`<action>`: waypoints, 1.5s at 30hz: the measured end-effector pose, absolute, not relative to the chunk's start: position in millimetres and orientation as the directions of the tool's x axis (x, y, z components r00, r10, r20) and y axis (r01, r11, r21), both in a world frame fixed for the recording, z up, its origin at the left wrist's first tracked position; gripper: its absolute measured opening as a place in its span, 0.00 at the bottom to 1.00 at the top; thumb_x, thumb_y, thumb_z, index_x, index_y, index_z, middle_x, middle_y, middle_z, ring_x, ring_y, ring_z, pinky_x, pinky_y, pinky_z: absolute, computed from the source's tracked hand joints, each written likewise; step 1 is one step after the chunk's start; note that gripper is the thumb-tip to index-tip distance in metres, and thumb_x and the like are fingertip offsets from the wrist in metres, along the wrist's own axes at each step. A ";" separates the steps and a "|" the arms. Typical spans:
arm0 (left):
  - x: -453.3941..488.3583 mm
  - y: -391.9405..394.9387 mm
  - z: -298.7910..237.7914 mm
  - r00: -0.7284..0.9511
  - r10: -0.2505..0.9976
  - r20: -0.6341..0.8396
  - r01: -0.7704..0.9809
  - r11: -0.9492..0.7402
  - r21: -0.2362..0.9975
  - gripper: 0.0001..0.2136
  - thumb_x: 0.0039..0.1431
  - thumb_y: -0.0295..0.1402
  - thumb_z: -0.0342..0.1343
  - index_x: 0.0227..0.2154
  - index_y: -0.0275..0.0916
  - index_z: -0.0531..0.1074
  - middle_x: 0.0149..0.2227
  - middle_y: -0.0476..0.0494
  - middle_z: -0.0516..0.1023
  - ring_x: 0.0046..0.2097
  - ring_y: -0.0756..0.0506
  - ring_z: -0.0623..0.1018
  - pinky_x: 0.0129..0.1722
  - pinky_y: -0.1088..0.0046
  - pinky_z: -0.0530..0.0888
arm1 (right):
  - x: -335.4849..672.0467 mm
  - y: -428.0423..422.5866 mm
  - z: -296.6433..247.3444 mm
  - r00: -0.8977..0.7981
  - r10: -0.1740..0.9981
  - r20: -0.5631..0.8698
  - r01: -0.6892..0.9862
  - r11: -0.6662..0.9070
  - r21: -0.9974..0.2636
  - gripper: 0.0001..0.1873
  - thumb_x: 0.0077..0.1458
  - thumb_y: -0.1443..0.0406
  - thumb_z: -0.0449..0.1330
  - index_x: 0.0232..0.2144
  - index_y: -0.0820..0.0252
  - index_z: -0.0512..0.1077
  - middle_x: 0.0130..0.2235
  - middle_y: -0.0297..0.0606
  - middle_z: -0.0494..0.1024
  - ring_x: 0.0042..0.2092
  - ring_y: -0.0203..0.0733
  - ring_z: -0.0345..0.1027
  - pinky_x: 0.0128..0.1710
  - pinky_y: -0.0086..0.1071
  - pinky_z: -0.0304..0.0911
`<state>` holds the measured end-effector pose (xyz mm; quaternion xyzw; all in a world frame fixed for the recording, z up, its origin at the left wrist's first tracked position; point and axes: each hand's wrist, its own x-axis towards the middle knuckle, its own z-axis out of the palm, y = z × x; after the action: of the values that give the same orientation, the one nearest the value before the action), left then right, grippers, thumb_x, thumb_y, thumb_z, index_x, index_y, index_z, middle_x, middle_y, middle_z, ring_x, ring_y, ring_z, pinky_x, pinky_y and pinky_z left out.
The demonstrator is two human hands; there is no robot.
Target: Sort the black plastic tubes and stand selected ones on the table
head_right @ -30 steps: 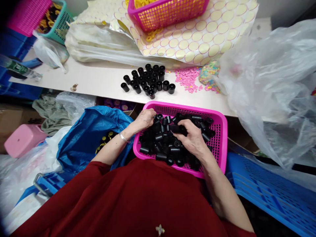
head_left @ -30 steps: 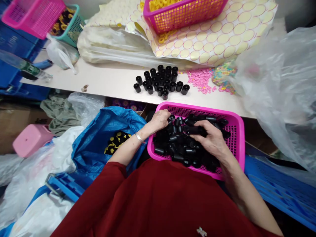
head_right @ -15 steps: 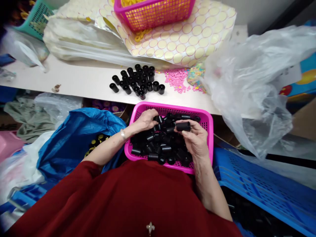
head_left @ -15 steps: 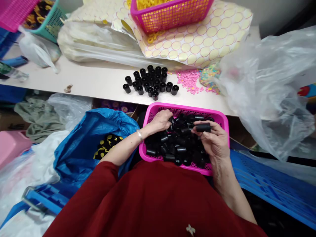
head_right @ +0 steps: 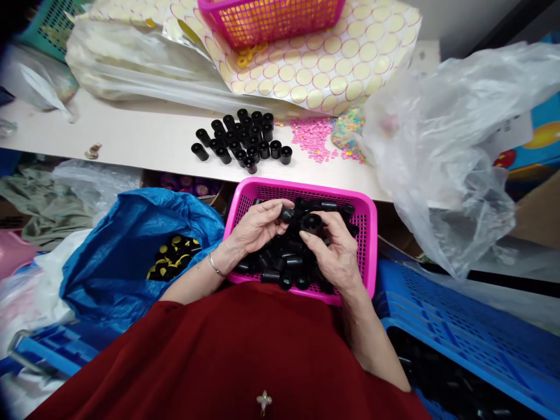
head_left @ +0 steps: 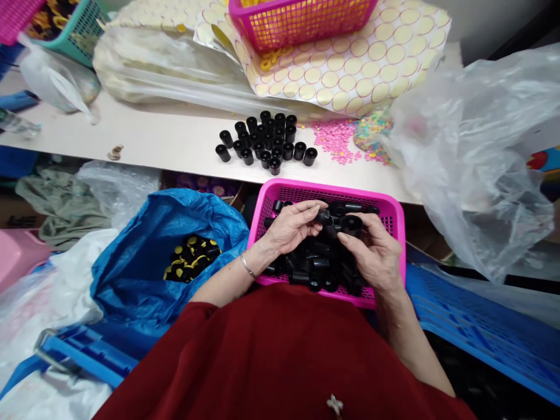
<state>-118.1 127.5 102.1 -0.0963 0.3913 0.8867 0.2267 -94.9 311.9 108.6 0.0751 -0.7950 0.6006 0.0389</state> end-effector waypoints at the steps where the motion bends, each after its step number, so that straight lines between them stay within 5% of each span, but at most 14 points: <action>1: -118.2 127.3 103.3 -0.884 0.315 -0.346 -0.468 -0.599 0.650 0.21 0.41 0.41 0.73 0.36 0.35 0.77 0.28 0.50 0.75 0.25 0.56 0.73 0.25 0.80 0.68 | -95.4 313.3 110.8 -0.971 -0.124 0.204 -0.235 0.344 -0.909 0.14 0.52 0.60 0.67 0.41 0.55 0.74 0.43 0.40 0.74 0.46 0.45 0.70 0.45 0.40 0.70; 5: -116.9 129.3 105.4 -0.903 0.280 -0.325 -0.429 -0.606 0.670 0.20 0.41 0.40 0.73 0.36 0.34 0.78 0.27 0.50 0.76 0.24 0.56 0.73 0.23 0.81 0.67 | -97.6 313.0 115.3 -0.926 -0.260 0.275 -0.365 0.425 -0.829 0.13 0.55 0.63 0.63 0.44 0.56 0.72 0.43 0.39 0.76 0.44 0.43 0.72 0.46 0.39 0.69; 15: -115.6 133.8 98.6 -0.932 0.175 -0.316 -0.361 -0.486 0.796 0.24 0.36 0.44 0.73 0.35 0.34 0.80 0.23 0.52 0.75 0.22 0.57 0.69 0.22 0.80 0.65 | -97.1 308.9 118.7 -0.917 -0.288 0.276 -0.390 0.505 -0.770 0.13 0.56 0.65 0.61 0.46 0.57 0.74 0.39 0.37 0.77 0.39 0.40 0.72 0.41 0.35 0.69; 20: -115.0 132.2 96.3 -0.954 0.174 -0.242 -0.290 -0.350 0.891 0.25 0.43 0.47 0.70 0.40 0.33 0.80 0.24 0.51 0.74 0.23 0.56 0.68 0.24 0.77 0.66 | -96.6 310.0 116.0 -0.912 -0.311 0.268 -0.400 0.530 -0.748 0.15 0.57 0.64 0.61 0.47 0.57 0.74 0.37 0.38 0.77 0.37 0.40 0.73 0.40 0.35 0.70; 25: -108.4 135.5 88.8 -0.973 0.231 0.002 0.000 -0.008 1.000 0.24 0.55 0.50 0.61 0.48 0.37 0.78 0.43 0.41 0.80 0.46 0.44 0.77 0.49 0.65 0.74 | -96.5 307.9 108.0 -0.910 -0.315 0.268 -0.406 0.560 -0.722 0.20 0.58 0.60 0.59 0.51 0.59 0.71 0.42 0.43 0.79 0.40 0.44 0.75 0.42 0.38 0.72; 29: -97.0 140.5 80.4 -0.909 0.373 0.186 0.299 0.274 0.914 0.29 0.63 0.52 0.50 0.60 0.37 0.67 0.60 0.34 0.70 0.63 0.38 0.68 0.62 0.54 0.67 | -94.9 304.7 98.7 -0.924 -0.272 0.267 -0.378 0.565 -0.733 0.21 0.58 0.59 0.58 0.52 0.60 0.68 0.47 0.45 0.78 0.43 0.45 0.76 0.43 0.37 0.73; 33: -83.8 136.6 81.4 -0.865 0.282 0.415 0.500 0.555 0.665 0.24 0.66 0.41 0.48 0.60 0.31 0.63 0.58 0.27 0.70 0.61 0.36 0.69 0.60 0.50 0.69 | -91.7 298.4 97.3 -0.925 -0.261 0.276 -0.380 0.599 -0.705 0.14 0.58 0.63 0.56 0.46 0.59 0.71 0.39 0.42 0.78 0.38 0.44 0.75 0.40 0.36 0.72; 36: -78.9 124.8 88.5 -0.784 0.386 0.486 0.613 0.607 0.506 0.20 0.64 0.29 0.44 0.57 0.29 0.65 0.54 0.28 0.72 0.58 0.36 0.71 0.57 0.52 0.72 | -90.8 294.0 97.1 -0.952 -0.235 0.198 -0.297 0.533 -0.792 0.12 0.55 0.63 0.58 0.43 0.58 0.73 0.38 0.41 0.78 0.38 0.44 0.74 0.42 0.38 0.71; 39: -81.1 109.7 95.4 -0.750 0.517 0.412 0.659 0.529 0.535 0.19 0.65 0.29 0.44 0.56 0.31 0.66 0.55 0.30 0.71 0.57 0.39 0.72 0.56 0.60 0.73 | -91.0 286.8 93.6 -0.966 -0.254 -0.038 -0.040 0.294 -0.955 0.17 0.51 0.61 0.62 0.45 0.58 0.74 0.39 0.39 0.78 0.37 0.43 0.72 0.40 0.37 0.71; 42: -86.4 97.2 98.4 -0.799 0.447 0.402 0.586 0.434 0.684 0.16 0.66 0.34 0.49 0.53 0.35 0.70 0.49 0.34 0.73 0.50 0.44 0.75 0.50 0.68 0.76 | -89.6 274.5 92.7 -0.864 -0.428 -0.265 0.265 0.062 -0.962 0.26 0.50 0.60 0.63 0.52 0.58 0.71 0.34 0.36 0.77 0.32 0.39 0.69 0.33 0.34 0.69; 45: -95.4 81.3 96.4 -0.853 0.293 0.432 0.519 0.391 0.760 0.13 0.63 0.36 0.55 0.48 0.38 0.73 0.43 0.40 0.74 0.45 0.46 0.76 0.46 0.69 0.76 | -93.2 265.9 95.1 -0.801 -0.528 -0.284 0.306 0.048 -0.951 0.33 0.53 0.58 0.62 0.60 0.57 0.64 0.39 0.38 0.76 0.34 0.37 0.69 0.36 0.34 0.69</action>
<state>-95.4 81.3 96.4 0.2460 0.8260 0.4941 -0.1145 -93.2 265.9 95.1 0.0845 -0.6567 0.6849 -0.3042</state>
